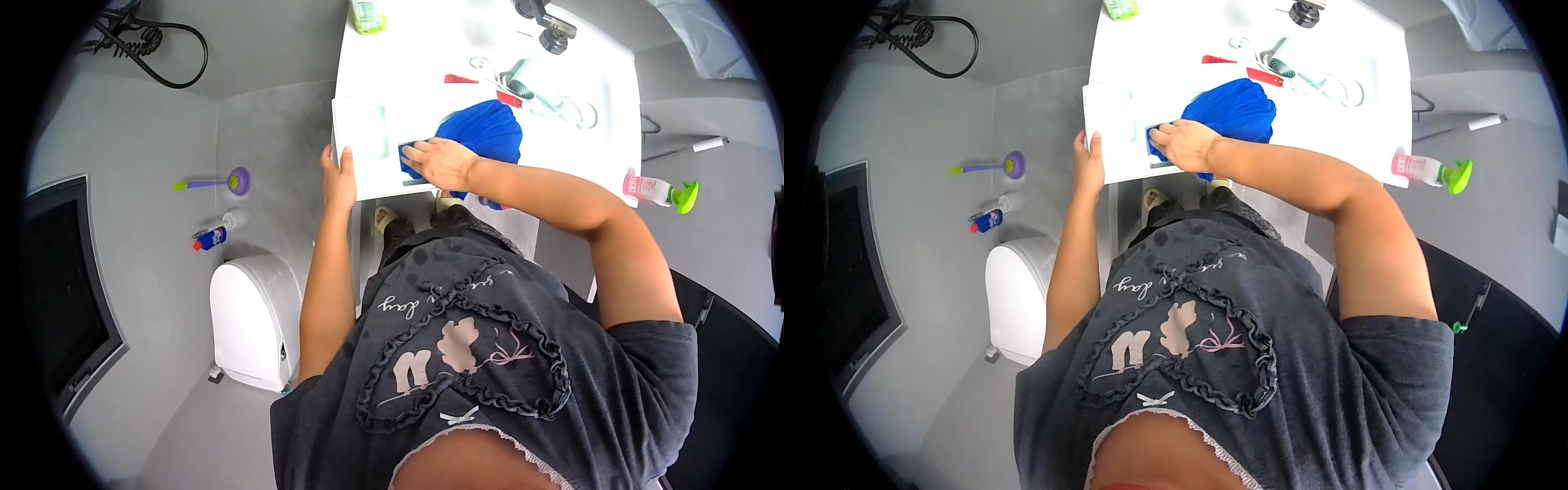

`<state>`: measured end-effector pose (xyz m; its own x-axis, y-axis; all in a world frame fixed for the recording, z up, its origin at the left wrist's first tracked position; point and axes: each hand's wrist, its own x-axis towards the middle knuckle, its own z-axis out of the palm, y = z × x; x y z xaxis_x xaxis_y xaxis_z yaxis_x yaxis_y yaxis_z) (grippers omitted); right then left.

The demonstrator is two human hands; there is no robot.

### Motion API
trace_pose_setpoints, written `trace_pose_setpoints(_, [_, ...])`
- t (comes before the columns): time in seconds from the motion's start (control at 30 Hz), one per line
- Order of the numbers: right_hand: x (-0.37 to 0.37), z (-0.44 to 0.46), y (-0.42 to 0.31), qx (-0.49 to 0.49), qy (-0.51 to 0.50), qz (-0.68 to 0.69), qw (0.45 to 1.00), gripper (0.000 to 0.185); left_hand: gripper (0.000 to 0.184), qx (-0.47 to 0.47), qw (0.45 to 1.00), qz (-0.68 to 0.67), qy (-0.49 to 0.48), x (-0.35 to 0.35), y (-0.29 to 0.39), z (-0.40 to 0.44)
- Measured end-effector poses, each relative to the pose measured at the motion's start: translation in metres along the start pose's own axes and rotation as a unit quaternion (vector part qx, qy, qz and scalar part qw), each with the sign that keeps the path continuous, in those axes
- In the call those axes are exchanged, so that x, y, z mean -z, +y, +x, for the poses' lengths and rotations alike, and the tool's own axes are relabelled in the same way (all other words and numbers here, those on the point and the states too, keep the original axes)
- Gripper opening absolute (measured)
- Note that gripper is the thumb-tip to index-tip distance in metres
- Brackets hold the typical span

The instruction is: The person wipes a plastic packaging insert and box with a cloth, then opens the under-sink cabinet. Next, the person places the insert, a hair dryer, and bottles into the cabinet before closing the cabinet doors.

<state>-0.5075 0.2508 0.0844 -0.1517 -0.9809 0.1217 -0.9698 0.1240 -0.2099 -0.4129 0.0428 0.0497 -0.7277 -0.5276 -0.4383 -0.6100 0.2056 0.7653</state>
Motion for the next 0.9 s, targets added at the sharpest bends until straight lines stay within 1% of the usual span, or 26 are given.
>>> trace_pose_setpoints(0.03, [0.010,0.013,-0.005,-0.011,-0.140,-0.096,0.985,0.026,0.072,0.001,1.000,-0.001,0.003,0.001,0.003,-0.002])
trace_pose_setpoints(0.07, [0.020,0.025,-0.011,-0.022,-0.276,-0.189,0.942,0.025,0.072,0.011,1.000,0.003,-0.003,0.001,0.006,-0.004])
trace_pose_setpoints(0.1, [0.030,0.032,-0.022,-0.038,-0.312,-0.234,0.920,0.019,0.072,0.019,1.000,0.006,-0.008,0.001,0.008,-0.004])
trace_pose_setpoints(0.13, [0.023,0.037,-0.026,-0.033,-0.337,-0.257,0.905,0.017,0.072,0.019,1.000,0.005,-0.007,0.001,0.007,-0.003])
trace_pose_setpoints(0.2, [0.013,0.039,-0.025,-0.039,-0.306,-0.250,0.918,0.014,0.072,0.017,1.000,0.011,-0.001,0.000,0.004,-0.002])
trace_pose_setpoints(0.23, [0.007,0.036,-0.023,-0.037,-0.307,-0.250,0.918,0.014,0.072,0.018,1.000,0.010,0.000,0.000,0.004,-0.003])
trace_pose_setpoints(0.3, [-0.001,0.017,-0.011,-0.110,-0.335,-0.234,0.906,0.013,0.073,0.022,1.000,0.013,0.007,-0.002,0.005,-0.005])
trace_pose_setpoints(0.33, [0.008,0.008,-0.002,-0.164,-0.335,-0.186,0.909,0.015,0.073,0.024,1.000,0.012,0.007,-0.004,0.005,-0.006])
trace_pose_setpoints(0.4, [0.048,-0.005,0.011,-0.142,-0.364,-0.150,0.908,0.019,0.073,0.009,0.999,0.021,0.039,-0.008,0.006,-0.007])
trace_pose_setpoints(0.43, [0.057,-0.005,0.011,-0.139,-0.365,-0.154,0.908,0.019,0.073,0.009,0.999,0.017,0.042,-0.008,0.007,-0.007])
trace_pose_setpoints(0.47, [0.063,-0.005,0.009,-0.149,-0.242,-0.111,0.952,0.022,0.073,0.016,0.999,0.017,0.041,-0.008,0.008,-0.006])
trace_pose_setpoints(0.5, [0.068,-0.005,0.006,-0.155,-0.116,-0.065,0.979,0.026,0.073,0.025,0.999,0.017,0.040,-0.009,0.009,-0.007])
trace_pose_setpoints(0.53, [0.070,0.005,0.001,-0.165,-0.075,-0.016,0.983,0.033,0.073,0.026,0.999,0.015,0.040,-0.009,0.009,-0.008])
trace_pose_setpoints(0.6, [0.030,0.022,-0.004,-0.204,0.085,0.035,0.975,0.038,0.073,0.031,0.999,-0.006,0.030,-0.009,0.010,-0.007])
trace_pose_setpoints(0.67, [-0.001,0.022,-0.019,-0.245,0.126,-0.043,0.960,0.040,0.073,0.031,0.999,0.006,0.039,-0.012,0.008,-0.005])
trace_pose_setpoints(0.73, [-0.003,0.015,-0.032,-0.253,0.131,-0.018,0.959,0.042,0.073,0.032,0.998,0.022,0.048,-0.011,0.003,-0.002])
trace_pose_setpoints(0.8, [-0.005,-0.005,-0.041,-0.202,0.084,0.038,0.975,0.043,0.072,0.018,0.998,0.002,0.056,-0.012,0.005,-0.003])
trace_pose_setpoints(0.83, [0.004,-0.012,-0.047,-0.246,-0.068,0.098,0.962,0.047,0.072,0.017,0.998,-0.001,0.054,-0.012,0.008,-0.005])
trace_pose_setpoints(0.87, [-0.002,-0.018,-0.045,-0.215,0.020,0.107,0.971,0.047,0.072,0.032,0.999,-0.012,0.042,-0.010,0.011,-0.006])
trace_pose_setpoints(0.9, [0.010,-0.018,-0.039,-0.200,-0.019,0.122,0.972,0.043,0.072,0.050,0.998,-0.022,0.032,-0.009,0.014,-0.008])
